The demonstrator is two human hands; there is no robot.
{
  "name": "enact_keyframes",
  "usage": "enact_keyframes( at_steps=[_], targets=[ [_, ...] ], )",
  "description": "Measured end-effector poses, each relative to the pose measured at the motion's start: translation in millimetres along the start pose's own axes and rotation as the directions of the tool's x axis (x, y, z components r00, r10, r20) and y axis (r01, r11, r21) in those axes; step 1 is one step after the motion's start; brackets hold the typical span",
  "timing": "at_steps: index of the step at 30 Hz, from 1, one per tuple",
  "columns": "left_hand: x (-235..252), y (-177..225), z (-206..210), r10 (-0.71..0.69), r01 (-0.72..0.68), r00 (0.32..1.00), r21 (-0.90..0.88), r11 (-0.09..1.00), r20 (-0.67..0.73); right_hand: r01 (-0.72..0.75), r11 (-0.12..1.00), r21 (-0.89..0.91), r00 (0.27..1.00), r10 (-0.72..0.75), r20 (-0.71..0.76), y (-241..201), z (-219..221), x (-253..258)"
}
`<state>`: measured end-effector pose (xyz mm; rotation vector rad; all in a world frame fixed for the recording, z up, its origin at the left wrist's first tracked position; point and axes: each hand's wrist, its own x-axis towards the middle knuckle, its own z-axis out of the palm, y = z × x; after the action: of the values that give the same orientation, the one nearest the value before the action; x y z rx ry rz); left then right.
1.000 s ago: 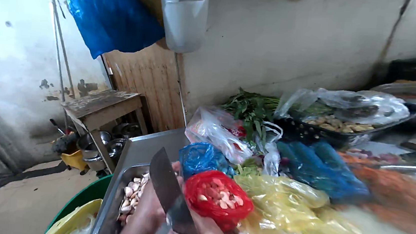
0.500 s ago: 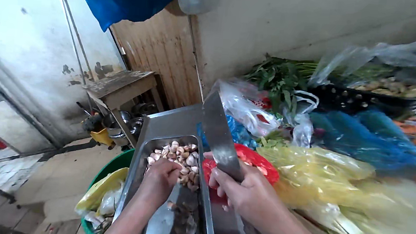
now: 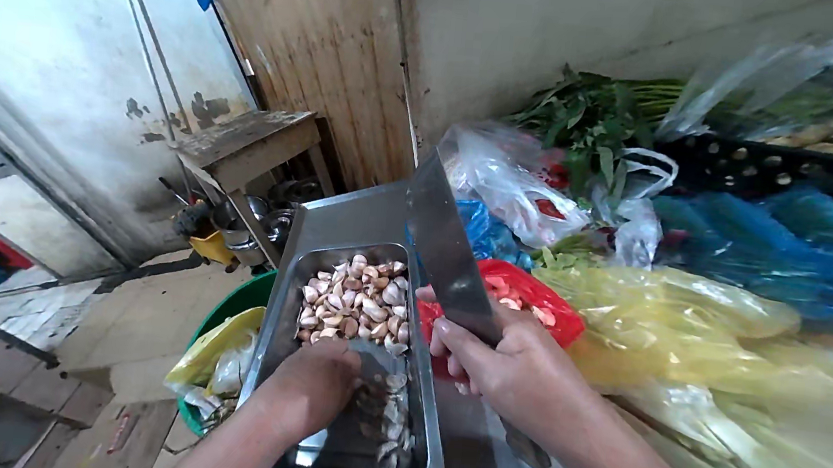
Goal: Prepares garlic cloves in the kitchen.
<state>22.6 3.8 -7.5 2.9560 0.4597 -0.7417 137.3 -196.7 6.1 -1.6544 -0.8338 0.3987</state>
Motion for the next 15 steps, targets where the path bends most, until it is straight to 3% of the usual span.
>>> enact_keyframes(
  at_steps=[3,6,8,10,15],
  targets=[
    [5.0,-3.3,1.8,-0.013,0.012,1.000,-0.019,1.000,-0.003,-0.073,0.997,-0.033,0.994,0.076,0.082,-3.8,-1.4,0.9],
    [0.6,-7.3,-6.1,-0.038,0.022,0.997,-0.237,0.971,-0.066,-0.126,0.986,-0.106,0.968,0.146,0.205,-9.6,-1.4,1.9],
    [-13.5,-4.9,-14.1,-0.056,-0.058,0.976,-0.502,0.863,-0.209,-0.139,0.976,-0.168,0.939,0.184,0.290,-13.7,-2.4,2.3],
    [-29.9,6.9,-21.5,-0.080,-0.170,0.938,-0.647,0.743,-0.338,-0.128,0.969,-0.213,0.916,0.197,0.349,-17.6,-1.9,1.9],
    [-44.1,31.1,-14.1,-0.004,-0.456,0.742,-0.508,0.731,-0.670,-0.075,0.955,-0.287,0.898,0.190,0.397,-25.3,1.5,-0.8]
  ],
)
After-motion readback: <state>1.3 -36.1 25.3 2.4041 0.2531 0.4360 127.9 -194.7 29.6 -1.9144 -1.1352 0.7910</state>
